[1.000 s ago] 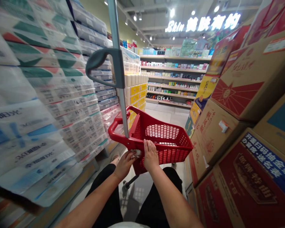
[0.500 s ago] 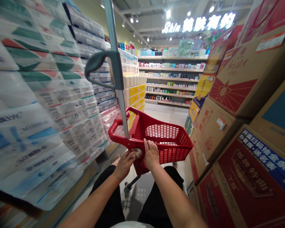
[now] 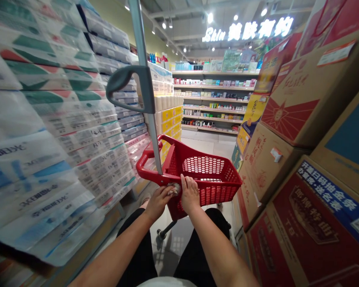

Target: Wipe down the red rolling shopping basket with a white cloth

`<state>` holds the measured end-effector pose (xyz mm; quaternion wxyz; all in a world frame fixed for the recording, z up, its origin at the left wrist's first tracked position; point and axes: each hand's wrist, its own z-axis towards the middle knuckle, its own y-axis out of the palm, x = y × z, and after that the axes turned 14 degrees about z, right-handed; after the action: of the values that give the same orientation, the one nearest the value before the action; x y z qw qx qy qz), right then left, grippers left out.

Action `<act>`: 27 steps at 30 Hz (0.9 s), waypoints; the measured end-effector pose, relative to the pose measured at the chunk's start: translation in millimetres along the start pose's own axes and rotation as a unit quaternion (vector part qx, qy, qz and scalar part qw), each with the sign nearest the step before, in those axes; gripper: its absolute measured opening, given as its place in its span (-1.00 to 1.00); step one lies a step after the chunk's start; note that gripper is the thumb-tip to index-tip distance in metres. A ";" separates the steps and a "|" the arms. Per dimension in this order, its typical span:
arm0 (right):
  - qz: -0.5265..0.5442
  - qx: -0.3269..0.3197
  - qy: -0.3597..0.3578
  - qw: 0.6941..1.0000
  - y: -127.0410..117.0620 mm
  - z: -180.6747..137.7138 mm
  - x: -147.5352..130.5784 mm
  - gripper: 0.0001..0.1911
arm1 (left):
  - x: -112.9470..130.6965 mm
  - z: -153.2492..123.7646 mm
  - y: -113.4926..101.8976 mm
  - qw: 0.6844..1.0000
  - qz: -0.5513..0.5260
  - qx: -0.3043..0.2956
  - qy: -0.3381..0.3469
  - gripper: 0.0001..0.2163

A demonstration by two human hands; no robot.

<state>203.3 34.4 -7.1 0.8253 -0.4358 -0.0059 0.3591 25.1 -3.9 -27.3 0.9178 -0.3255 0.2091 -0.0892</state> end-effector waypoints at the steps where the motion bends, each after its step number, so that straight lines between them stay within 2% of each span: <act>1: 0.000 0.001 0.004 1.000 0.4 -0.2 -0.1 -0.23 | 0.2 -0.5 0.6 1.000 -0.006 -0.004 0.005 -0.77; 5: 0.004 0.000 0.004 1.000 2.3 -1.4 0.4 -0.22 | 3.7 -6.0 1.5 0.999 -0.026 -0.018 0.030 -0.78; 10: 0.002 0.007 -0.004 1.000 2.8 -2.4 0.3 -0.25 | 4.3 0.8 -5.9 0.999 -0.018 -0.027 -0.006 -0.77; 13: 0.006 0.014 0.002 1.000 3.0 -2.4 -0.8 -0.25 | 7.4 -4.0 -4.9 0.999 -0.030 -0.032 -0.002 -0.77; 17: 0.014 0.016 -0.010 1.000 4.5 -2.8 0.0 -0.20 | 13.6 -13.8 0.5 0.997 -0.038 -0.069 0.017 -0.78; 22: 0.019 0.036 -0.012 0.999 7.4 -3.5 1.5 -0.21 | 12.3 -9.1 1.0 0.999 -0.020 -0.037 -0.007 -0.78; 27: 0.023 0.025 -0.013 0.999 6.9 -3.6 1.0 -0.20 | 9.0 -9.5 0.3 0.998 -0.032 -0.060 0.001 -0.84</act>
<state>201.1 35.0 -14.6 0.8277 -0.4100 0.0025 0.3832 28.9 -11.6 -37.0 0.8932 -0.3864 0.2042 -0.1059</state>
